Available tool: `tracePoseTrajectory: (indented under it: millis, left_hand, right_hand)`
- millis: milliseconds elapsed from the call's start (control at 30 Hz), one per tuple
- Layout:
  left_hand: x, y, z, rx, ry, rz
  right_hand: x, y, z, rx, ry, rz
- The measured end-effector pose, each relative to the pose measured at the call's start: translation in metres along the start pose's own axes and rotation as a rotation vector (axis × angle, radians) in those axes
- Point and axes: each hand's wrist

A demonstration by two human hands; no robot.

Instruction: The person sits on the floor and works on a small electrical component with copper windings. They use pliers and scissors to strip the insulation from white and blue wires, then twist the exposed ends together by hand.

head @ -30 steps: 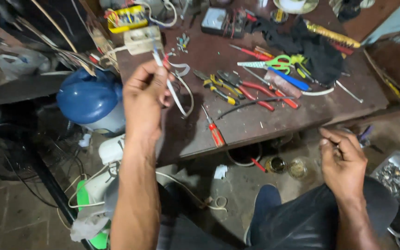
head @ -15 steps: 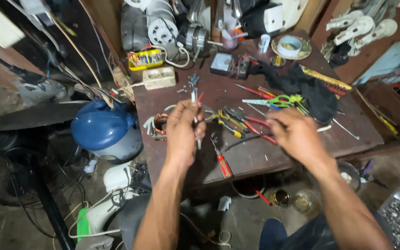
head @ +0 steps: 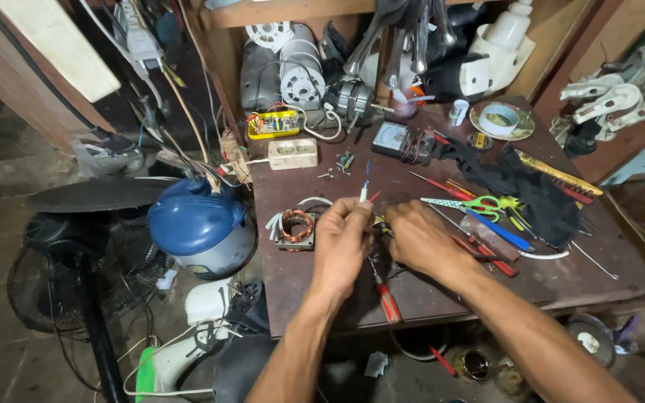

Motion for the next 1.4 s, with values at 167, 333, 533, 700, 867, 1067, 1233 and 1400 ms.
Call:
tracePoseTrajectory:
  millis: [167,333,533,700,867,1067,1233,1400]
  left_hand:
    - [0.005,0.001,-0.001,-0.044,-0.013,0.01]
    - [-0.007,-0.001,0.001,-0.073,-0.015,0.003]
    - [-0.017,-0.01,0.009,-0.099,-0.071,-0.058]
    - [-0.008,-0.016,0.012,-0.097,-0.073,-0.032]
    - [0.001,-0.015,0.015,-0.11,-0.032,-0.031]
    - [0.005,-0.016,0.018,-0.112,-0.018,-0.019]
    - [0.009,-0.015,0.019,-0.121,-0.028,-0.012]
    - [0.01,-0.016,0.019,-0.109,-0.025,0.016]
  right_hand:
    - [0.0,-0.002,-0.005,-0.009,0.052,0.134]
    - [0.0,-0.016,-0.06,-0.062,0.201,0.391]
    - [0.015,-0.053,-0.11,-0.23,0.882,0.594]
    - [0.015,-0.067,-0.089,-0.061,0.516,0.247]
    - [0.019,-0.07,-0.076,-0.176,0.552,0.199]
    - [0.016,-0.069,-0.068,-0.366,0.512,0.035]
    - [0.014,-0.067,-0.067,-0.4,0.53,0.001]
    - [0.012,-0.067,-0.066,-0.363,0.52,0.026]
Point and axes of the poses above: each hand's wrist, its own y-axis towards the middle knuckle, its own z-axis out of the palm, x = y × z, and after that the axes turned 12 degrees about -x, right-handed
